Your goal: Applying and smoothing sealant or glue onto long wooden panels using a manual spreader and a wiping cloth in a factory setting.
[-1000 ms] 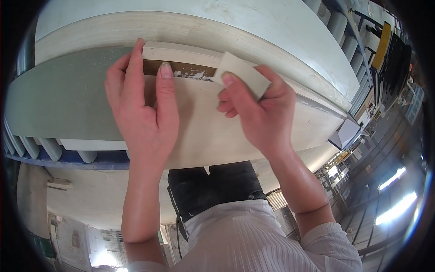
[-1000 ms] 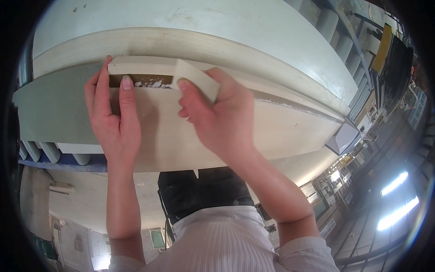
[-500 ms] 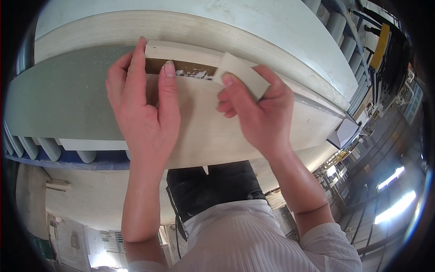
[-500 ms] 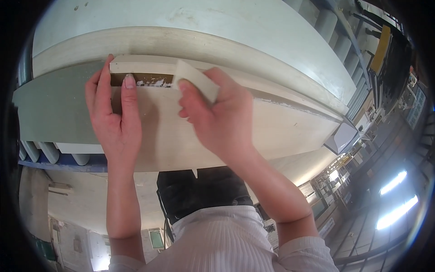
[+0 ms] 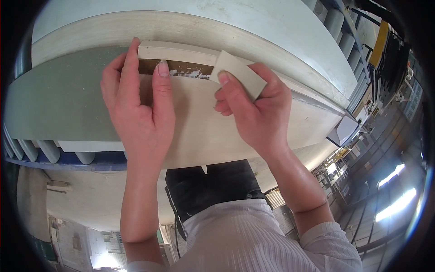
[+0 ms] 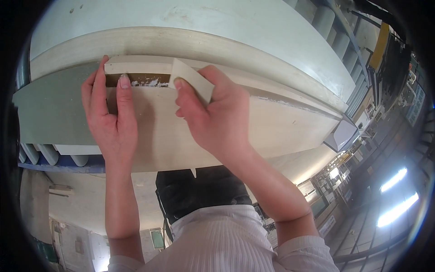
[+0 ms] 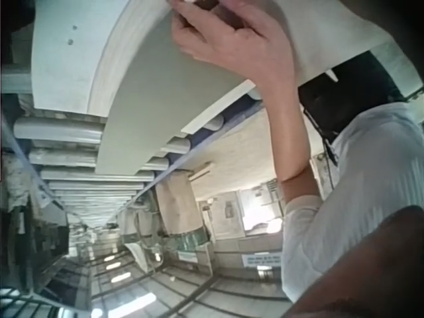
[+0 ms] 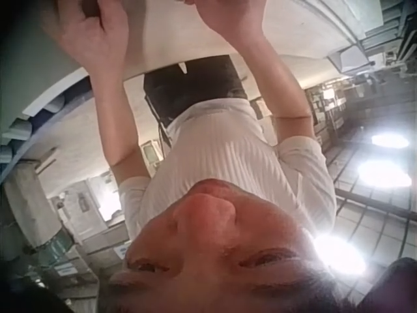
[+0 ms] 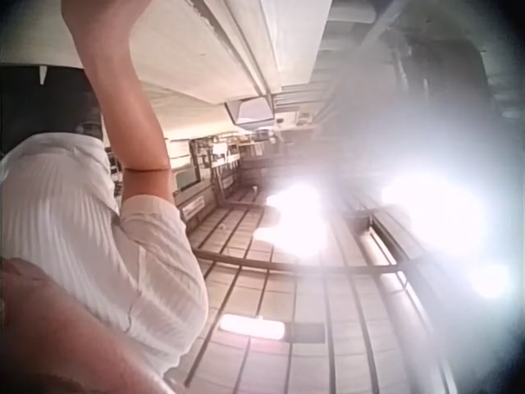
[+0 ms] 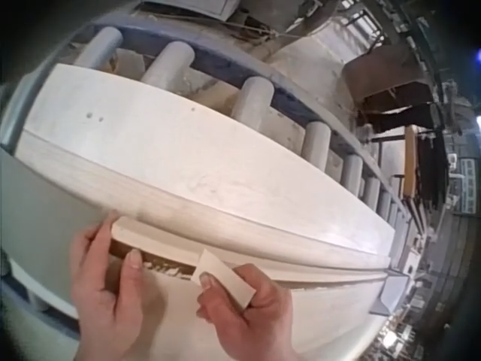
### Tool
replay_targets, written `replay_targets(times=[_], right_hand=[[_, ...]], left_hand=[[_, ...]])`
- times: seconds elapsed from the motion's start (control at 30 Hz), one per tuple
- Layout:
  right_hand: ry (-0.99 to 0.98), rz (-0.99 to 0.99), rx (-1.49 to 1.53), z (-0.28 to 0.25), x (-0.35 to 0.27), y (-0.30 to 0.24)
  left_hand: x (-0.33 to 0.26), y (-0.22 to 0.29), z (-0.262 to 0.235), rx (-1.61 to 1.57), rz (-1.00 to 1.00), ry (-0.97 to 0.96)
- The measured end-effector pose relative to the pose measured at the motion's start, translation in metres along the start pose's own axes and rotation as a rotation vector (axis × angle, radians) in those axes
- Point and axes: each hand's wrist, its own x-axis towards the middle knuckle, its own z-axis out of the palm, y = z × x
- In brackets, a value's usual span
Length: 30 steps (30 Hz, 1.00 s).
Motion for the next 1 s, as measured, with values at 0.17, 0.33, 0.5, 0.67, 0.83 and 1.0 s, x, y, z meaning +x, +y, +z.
replay_targets(times=[0.17, 0.33, 0.5, 0.67, 0.83, 1.0], right_hand=[[0.016, -0.013, -0.024, -0.005, 0.001, 0.003], [0.007, -0.025, -0.052, -0.008, -0.001, 0.006], [-0.037, -0.083, -0.059, -0.001, 0.0, 0.008], [0.015, -0.022, -0.046, -0.001, 0.0, 0.003], [0.016, -0.007, -0.072, -0.002, -0.001, 0.002], [-0.013, -0.076, -0.08, 0.003, 0.0, 0.005]], left_hand=[[0.0, 0.0, 0.0, -0.002, 0.009, 0.001], [0.0, 0.0, 0.001, -0.017, 0.009, 0.002], [0.0, -0.002, 0.0, 0.02, 0.022, 0.008], [0.0, 0.0, 0.002, 0.002, 0.027, 0.015], [-0.001, -0.001, 0.001, -0.013, 0.018, 0.016], [-0.001, -0.002, 0.0, -0.001, 0.025, 0.013]])
